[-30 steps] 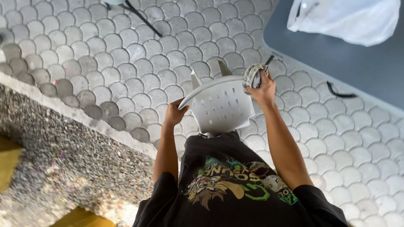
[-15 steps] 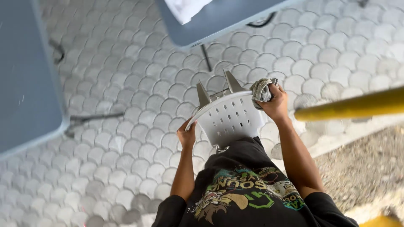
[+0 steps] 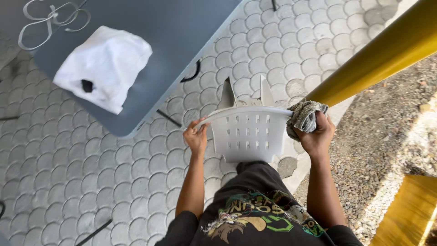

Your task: Wiping down plastic chairs with a rag.

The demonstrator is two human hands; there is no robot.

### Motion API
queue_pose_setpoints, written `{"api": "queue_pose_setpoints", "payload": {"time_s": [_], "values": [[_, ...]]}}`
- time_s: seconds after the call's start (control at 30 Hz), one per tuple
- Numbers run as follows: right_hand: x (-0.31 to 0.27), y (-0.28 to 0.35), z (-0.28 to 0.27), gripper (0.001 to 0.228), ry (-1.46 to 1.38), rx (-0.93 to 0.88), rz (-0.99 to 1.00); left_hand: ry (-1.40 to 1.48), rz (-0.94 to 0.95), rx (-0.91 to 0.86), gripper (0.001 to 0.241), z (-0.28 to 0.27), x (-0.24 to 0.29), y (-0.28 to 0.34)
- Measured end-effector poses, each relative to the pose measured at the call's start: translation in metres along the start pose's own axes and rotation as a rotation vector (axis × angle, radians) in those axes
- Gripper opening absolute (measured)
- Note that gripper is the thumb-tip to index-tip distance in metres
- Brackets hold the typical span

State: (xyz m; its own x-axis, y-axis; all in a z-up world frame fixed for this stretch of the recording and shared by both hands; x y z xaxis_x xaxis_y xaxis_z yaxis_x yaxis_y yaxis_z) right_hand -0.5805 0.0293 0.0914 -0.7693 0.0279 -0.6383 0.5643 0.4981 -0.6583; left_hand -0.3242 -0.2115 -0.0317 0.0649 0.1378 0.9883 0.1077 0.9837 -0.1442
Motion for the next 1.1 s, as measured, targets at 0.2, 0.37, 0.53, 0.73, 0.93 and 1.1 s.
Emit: {"api": "queue_pose_setpoints", "payload": {"time_s": [0.2,0.37,0.53,0.73,0.93,1.1], "values": [[0.060,-0.040,-0.011,0.054,0.053,0.097,0.155,0.442,-0.296,-0.174,0.030,0.103,-0.003,-0.072],[0.070,-0.086,0.012,0.042,0.073,0.177,0.105,0.136,-0.024,-0.186,0.030,0.153,0.002,-0.128],[0.141,-0.129,0.047,0.047,-0.495,0.357,0.444,0.072,0.047,-0.163,0.034,0.205,-0.016,-0.189],[0.216,-0.206,0.083,0.056,-1.006,0.715,0.804,0.154,0.059,-0.266,0.026,0.315,-0.039,-0.278],[0.225,-0.287,0.068,0.049,0.301,0.355,0.340,0.096,-0.022,-0.648,0.023,0.423,-0.016,-0.355],[0.235,-0.309,0.054,0.049,0.659,0.398,0.221,0.154,0.025,-0.865,0.022,0.513,0.019,-0.403]]}}
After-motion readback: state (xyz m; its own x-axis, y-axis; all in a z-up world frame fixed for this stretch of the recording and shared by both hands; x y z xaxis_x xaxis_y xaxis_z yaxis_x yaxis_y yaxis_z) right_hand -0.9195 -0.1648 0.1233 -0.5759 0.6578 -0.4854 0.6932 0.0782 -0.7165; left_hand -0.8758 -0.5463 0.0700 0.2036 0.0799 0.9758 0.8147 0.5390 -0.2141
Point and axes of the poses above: each hand's wrist, its own y-axis away from the middle knuckle, its own z-axis out of the palm, x = y × z, the point moved 1 cm from there along -y, towards the middle knuckle, and after that the axes turned 12 degrees about -z, right-handed, at the moved point
